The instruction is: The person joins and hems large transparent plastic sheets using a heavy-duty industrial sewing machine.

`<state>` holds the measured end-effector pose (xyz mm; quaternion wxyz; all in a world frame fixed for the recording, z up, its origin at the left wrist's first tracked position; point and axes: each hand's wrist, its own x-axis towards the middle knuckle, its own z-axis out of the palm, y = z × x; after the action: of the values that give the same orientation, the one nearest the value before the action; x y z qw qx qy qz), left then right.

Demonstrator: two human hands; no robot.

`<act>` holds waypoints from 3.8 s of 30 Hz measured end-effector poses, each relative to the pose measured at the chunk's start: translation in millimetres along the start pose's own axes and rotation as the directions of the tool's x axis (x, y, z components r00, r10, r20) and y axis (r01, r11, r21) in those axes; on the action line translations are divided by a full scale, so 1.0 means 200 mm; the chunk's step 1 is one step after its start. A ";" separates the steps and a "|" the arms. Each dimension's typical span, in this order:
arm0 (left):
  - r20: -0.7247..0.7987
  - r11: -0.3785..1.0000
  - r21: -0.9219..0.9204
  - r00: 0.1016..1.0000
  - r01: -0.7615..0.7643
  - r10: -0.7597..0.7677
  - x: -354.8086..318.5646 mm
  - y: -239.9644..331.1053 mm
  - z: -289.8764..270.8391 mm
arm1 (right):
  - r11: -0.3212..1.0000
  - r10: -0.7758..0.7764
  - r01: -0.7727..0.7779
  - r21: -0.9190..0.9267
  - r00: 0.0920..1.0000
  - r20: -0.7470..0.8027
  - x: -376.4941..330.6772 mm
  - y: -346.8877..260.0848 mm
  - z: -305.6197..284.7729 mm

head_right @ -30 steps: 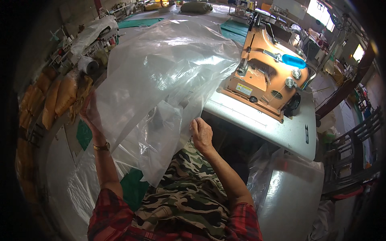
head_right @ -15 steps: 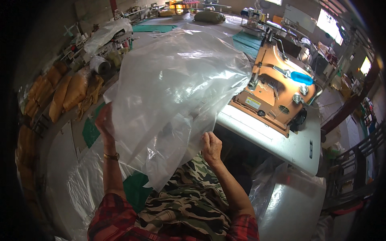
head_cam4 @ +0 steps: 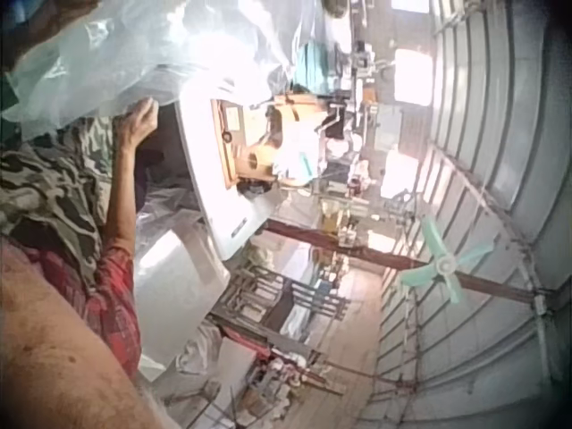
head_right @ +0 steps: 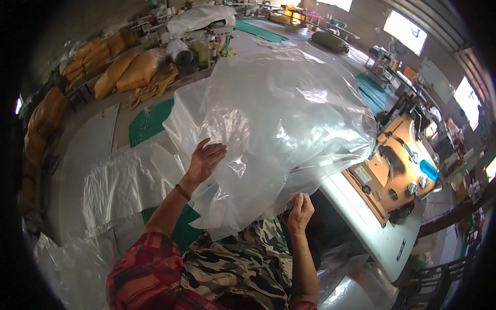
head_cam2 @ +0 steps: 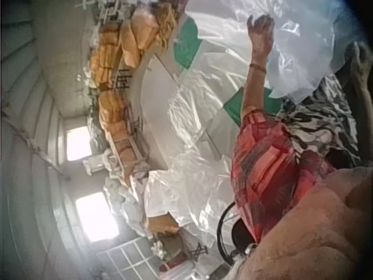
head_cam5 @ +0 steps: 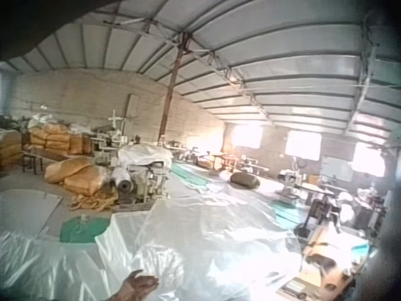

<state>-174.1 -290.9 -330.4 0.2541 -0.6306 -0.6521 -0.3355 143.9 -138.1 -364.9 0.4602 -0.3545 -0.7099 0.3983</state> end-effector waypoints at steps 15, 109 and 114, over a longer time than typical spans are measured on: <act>0.041 0.995 -0.073 0.997 0.065 -0.062 -0.04 -0.02 0.03 | 0.992 0.105 -0.104 0.068 0.994 -0.007 -0.01 0.00 0.04; 0.735 0.229 -0.195 0.297 0.954 -0.609 -1.65 0.64 -0.32 | 0.806 0.228 -0.175 0.565 0.973 -0.024 0.47 -0.16 0.55; 0.527 0.387 -0.107 0.382 0.916 -0.759 -1.71 0.68 -0.21 | 0.835 0.092 -0.072 0.546 0.996 -0.010 0.55 -0.26 0.56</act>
<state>-17.6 -548.2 -545.1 -0.2224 -0.2887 -0.8395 -0.4032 -4.5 -91.0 -306.6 0.5371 -0.2461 -0.5431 0.5967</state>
